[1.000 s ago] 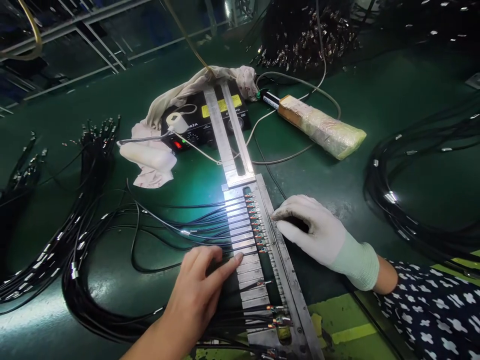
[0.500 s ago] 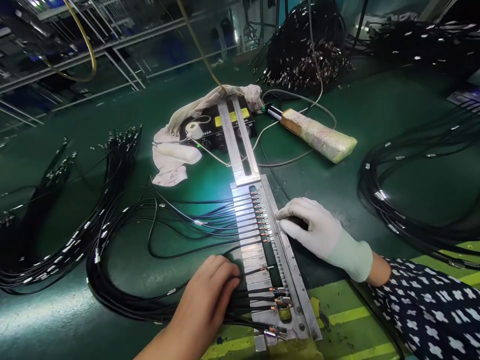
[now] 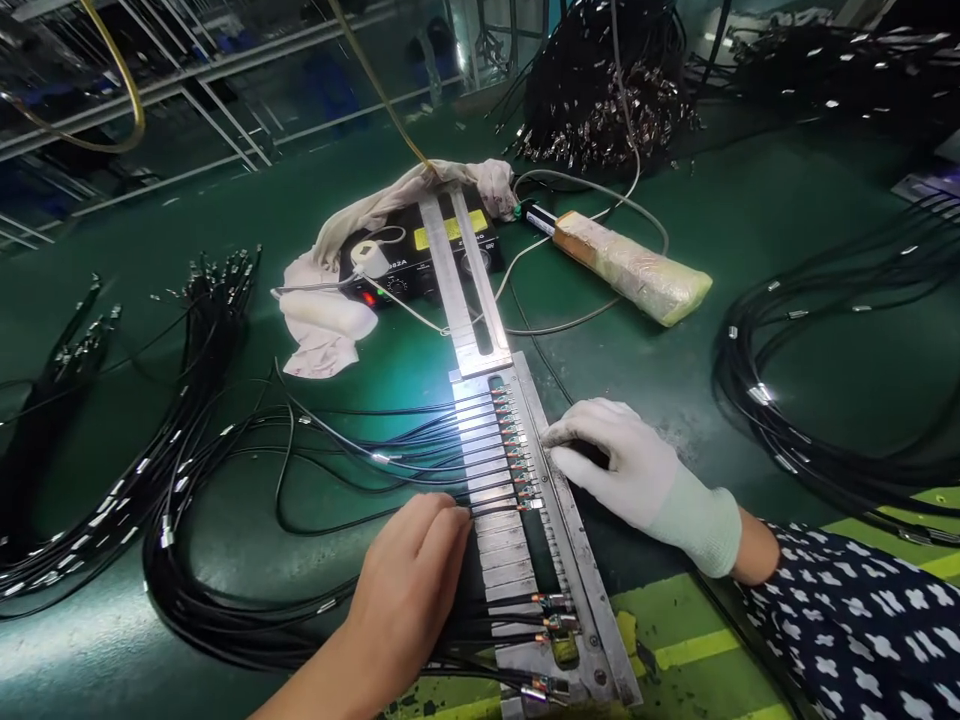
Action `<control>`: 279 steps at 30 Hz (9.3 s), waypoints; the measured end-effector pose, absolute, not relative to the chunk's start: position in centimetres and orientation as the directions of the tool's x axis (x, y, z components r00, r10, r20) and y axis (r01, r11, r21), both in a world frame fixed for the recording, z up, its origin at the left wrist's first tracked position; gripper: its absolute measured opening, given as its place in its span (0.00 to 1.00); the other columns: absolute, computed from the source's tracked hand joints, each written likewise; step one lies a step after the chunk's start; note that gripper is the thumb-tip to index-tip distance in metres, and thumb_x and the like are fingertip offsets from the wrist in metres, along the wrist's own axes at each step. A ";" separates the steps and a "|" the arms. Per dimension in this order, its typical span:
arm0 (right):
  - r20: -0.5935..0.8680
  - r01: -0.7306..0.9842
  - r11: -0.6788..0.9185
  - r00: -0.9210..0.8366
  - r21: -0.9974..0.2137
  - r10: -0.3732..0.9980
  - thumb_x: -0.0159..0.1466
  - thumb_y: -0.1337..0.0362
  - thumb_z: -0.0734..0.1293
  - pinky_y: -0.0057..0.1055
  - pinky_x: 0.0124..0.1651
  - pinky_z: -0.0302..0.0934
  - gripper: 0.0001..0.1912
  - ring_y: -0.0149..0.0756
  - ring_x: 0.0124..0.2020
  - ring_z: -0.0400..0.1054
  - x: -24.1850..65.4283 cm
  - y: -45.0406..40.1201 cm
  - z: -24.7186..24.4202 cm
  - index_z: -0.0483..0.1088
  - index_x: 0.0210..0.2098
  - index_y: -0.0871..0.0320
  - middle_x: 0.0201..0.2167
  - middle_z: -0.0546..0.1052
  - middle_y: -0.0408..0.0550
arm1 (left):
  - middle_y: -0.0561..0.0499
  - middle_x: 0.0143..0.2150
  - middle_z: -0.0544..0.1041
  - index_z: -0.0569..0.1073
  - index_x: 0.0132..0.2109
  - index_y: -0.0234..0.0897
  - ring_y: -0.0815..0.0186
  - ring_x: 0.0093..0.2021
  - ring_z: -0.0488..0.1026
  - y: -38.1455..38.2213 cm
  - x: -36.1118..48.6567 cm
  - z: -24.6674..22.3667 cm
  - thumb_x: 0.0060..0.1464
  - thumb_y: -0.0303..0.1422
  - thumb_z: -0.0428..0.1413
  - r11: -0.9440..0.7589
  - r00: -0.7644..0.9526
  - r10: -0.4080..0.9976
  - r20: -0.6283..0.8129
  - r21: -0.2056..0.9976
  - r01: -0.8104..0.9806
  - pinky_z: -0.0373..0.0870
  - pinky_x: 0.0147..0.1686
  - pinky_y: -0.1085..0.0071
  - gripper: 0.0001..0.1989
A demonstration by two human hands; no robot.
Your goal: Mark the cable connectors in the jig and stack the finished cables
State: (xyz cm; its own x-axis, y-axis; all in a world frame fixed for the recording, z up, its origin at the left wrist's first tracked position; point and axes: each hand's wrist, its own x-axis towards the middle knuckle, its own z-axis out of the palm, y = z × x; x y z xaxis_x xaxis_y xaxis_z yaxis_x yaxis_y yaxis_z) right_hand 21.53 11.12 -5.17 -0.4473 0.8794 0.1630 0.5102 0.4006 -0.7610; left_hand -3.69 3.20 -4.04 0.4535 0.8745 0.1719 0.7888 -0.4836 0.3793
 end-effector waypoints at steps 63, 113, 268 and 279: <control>0.141 0.486 0.390 -0.472 -0.782 0.870 0.67 0.67 0.65 0.37 0.45 0.56 0.05 0.36 0.39 0.67 22.6 10.6 -5.3 0.73 0.37 0.52 0.34 0.76 0.40 | 0.48 0.44 0.70 0.68 0.57 0.39 0.67 0.42 0.69 4.8 -5.3 -2.4 0.66 0.23 0.45 -0.379 0.656 0.738 -0.157 0.708 0.596 0.65 0.40 0.74 0.17; 0.145 0.509 0.402 -0.470 -0.761 0.871 0.67 0.67 0.65 0.40 0.45 0.57 0.05 0.39 0.38 0.67 22.4 10.1 -5.1 0.72 0.35 0.53 0.34 0.76 0.43 | 0.45 0.47 0.68 0.62 0.61 0.39 0.67 0.44 0.68 3.3 -5.9 -2.3 0.64 0.20 0.42 -0.417 0.667 0.734 -0.126 0.692 0.589 0.68 0.44 0.74 0.22; 0.280 0.738 0.555 -0.480 -0.384 0.831 0.70 0.60 0.58 0.43 0.45 0.54 0.16 0.44 0.32 0.63 19.8 8.1 -5.3 0.69 0.51 0.60 0.26 0.69 0.47 | 0.48 0.40 0.73 0.69 0.49 0.36 0.63 0.40 0.66 -3.4 -9.1 -0.8 0.64 0.23 0.49 -0.387 0.423 0.906 0.027 0.461 0.799 0.62 0.42 0.67 0.09; 0.188 0.677 0.488 -0.469 -0.551 0.863 0.71 0.53 0.56 0.45 0.52 0.55 0.19 0.45 0.41 0.64 21.7 7.6 -5.6 0.65 0.55 0.55 0.33 0.71 0.46 | 0.41 0.47 0.70 0.71 0.52 0.30 0.57 0.48 0.65 -6.9 -11.7 -2.6 0.62 0.20 0.47 -0.571 0.583 0.812 0.022 0.235 0.786 0.62 0.48 0.60 0.14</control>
State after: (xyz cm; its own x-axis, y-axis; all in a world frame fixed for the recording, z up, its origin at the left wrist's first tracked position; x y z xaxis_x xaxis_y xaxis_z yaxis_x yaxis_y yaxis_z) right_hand 21.75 7.63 -5.65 -0.4693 0.8628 0.1879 0.6768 0.4881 -0.5510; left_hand -11.66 -6.85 -2.56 0.5834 0.8119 0.0217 0.7863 -0.5713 0.2354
